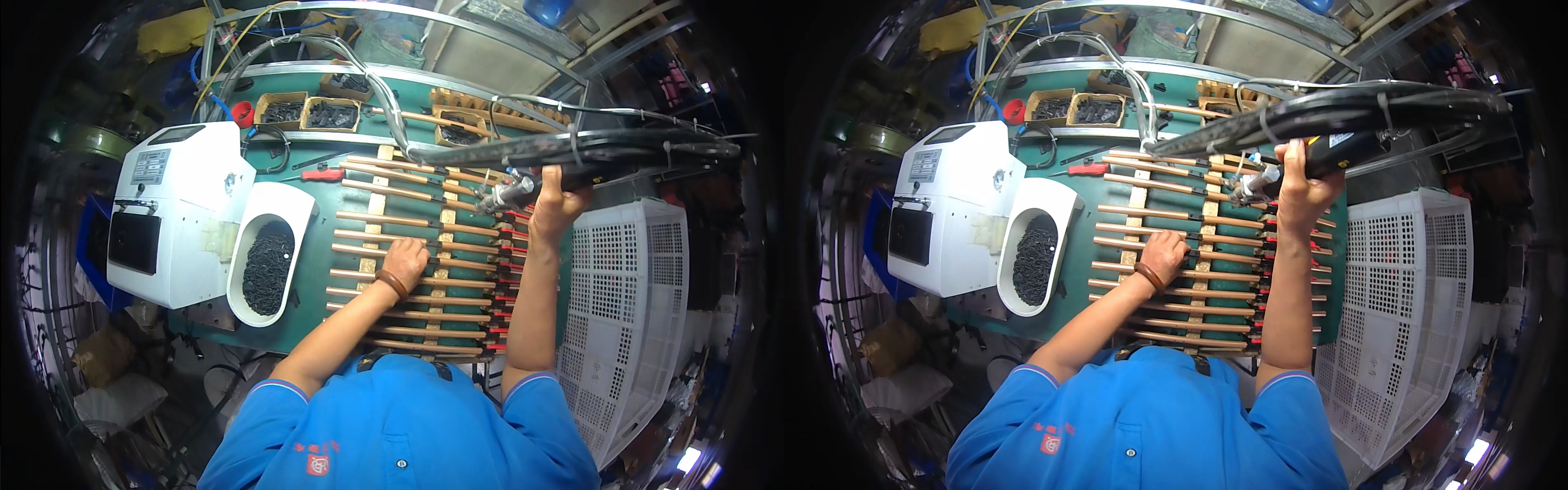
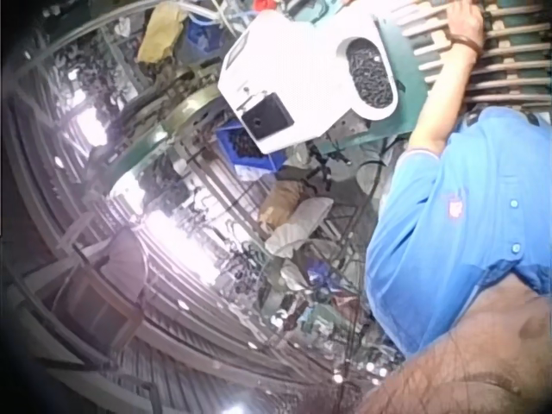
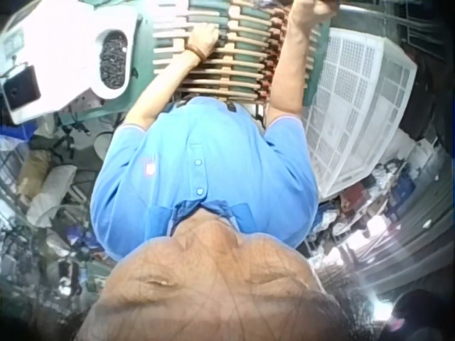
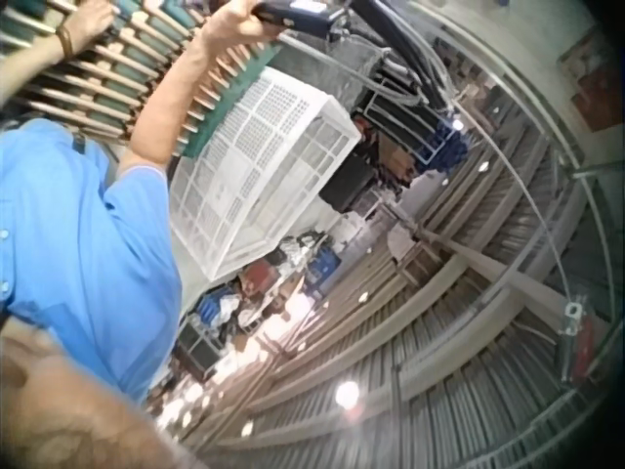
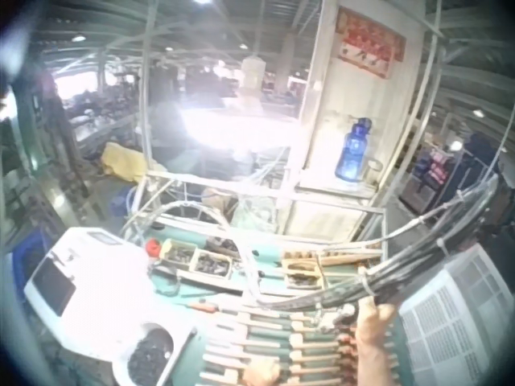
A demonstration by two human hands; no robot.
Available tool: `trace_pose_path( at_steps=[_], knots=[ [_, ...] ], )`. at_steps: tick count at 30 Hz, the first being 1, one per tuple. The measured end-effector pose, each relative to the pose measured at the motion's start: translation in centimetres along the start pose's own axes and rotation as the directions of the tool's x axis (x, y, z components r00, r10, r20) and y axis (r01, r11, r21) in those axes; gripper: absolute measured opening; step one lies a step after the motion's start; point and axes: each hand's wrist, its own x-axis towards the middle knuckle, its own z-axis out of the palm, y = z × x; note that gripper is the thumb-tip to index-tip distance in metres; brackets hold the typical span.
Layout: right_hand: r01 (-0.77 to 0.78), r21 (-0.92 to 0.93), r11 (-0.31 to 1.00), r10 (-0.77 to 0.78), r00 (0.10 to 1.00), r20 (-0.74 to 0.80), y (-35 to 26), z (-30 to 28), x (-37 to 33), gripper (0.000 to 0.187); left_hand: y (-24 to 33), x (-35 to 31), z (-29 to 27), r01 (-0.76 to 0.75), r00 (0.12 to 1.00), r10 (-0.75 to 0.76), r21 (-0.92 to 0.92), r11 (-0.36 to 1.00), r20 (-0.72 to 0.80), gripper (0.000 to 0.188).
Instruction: The person uses a handheld tool to attach small black components to the ends of multiple metal rods arranged on a wooden jig. They then transfer the rods into a white basket, reload the jig with new rods, and continue the attachment process.
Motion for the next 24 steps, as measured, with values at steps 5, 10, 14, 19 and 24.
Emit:
trace_pose_path(
  at_steps=[5,10,14,19,24],
  knots=[
    [0.114,0.045,0.992,-0.114,0.993,0.017,2.2,-0.9,0.2,0.04,0.0,-0.3,-1.1,-0.003,0.998,0.005,-0.036,0.999,0.064,0.029],
    [0.178,0.006,0.984,-0.178,0.984,0.029,1.8,-0.8,0.0,0.039,-0.7,0.4,-6.2,0.121,0.993,-0.117,-0.231,0.965,0.035,0.049],
    [0.023,0.029,0.999,-0.022,0.999,-0.027,-0.3,0.4,-0.5,0.026,-7.6,1.8,-8.7,0.311,0.93,-0.332,-0.143,0.94,-0.158,0.03],
    [-0.024,0.071,0.997,0.026,0.999,-0.029,0.5,-1.2,0.1,0.025,-18.6,7.6,-11.4,0.518,0.747,-0.594,-0.298,0.802,-0.3,0.019],
    [0.032,0.022,0.999,-0.033,0.999,0.02,0.3,-0.3,0.5,0.025,-26.8,13.2,-9.2,0.476,0.867,-0.461,0.037,0.879,-0.189,0.026]
  ],
)
